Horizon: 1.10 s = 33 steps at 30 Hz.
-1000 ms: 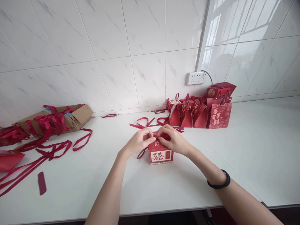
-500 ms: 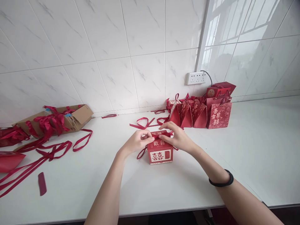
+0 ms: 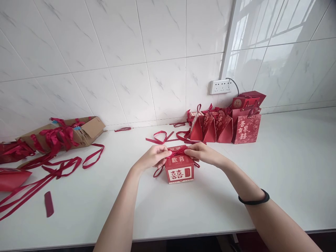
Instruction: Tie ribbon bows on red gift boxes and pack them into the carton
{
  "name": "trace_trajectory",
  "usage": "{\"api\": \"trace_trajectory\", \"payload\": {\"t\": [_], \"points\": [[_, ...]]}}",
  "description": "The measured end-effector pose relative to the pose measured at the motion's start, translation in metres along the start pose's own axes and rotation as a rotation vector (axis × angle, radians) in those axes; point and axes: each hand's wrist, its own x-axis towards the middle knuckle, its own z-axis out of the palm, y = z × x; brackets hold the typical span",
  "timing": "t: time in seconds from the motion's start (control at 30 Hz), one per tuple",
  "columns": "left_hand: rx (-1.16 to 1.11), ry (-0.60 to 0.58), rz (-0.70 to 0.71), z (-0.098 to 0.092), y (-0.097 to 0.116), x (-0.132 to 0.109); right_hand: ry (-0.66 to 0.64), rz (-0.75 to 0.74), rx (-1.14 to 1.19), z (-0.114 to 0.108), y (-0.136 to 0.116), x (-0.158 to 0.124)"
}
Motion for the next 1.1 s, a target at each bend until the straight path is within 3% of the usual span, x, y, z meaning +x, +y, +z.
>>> {"api": "trace_trajectory", "payload": {"t": [0.17, 0.53, 0.73, 1.1], "points": [[-0.046, -0.021, 0.013, -0.005, -0.005, 0.002, -0.095, -0.095, 0.121, -0.006, 0.010, 0.005], [-0.070, -0.074, 0.066, -0.009, -0.008, 0.004, -0.268, -0.131, 0.369, -0.009, 0.021, 0.012], [-0.066, -0.069, 0.052, -0.009, -0.007, 0.004, -0.277, -0.113, 0.543, -0.007, 0.027, 0.015], [-0.073, -0.094, 0.068, -0.007, -0.008, 0.005, -0.261, -0.121, 0.639, -0.003, 0.038, 0.021]]}}
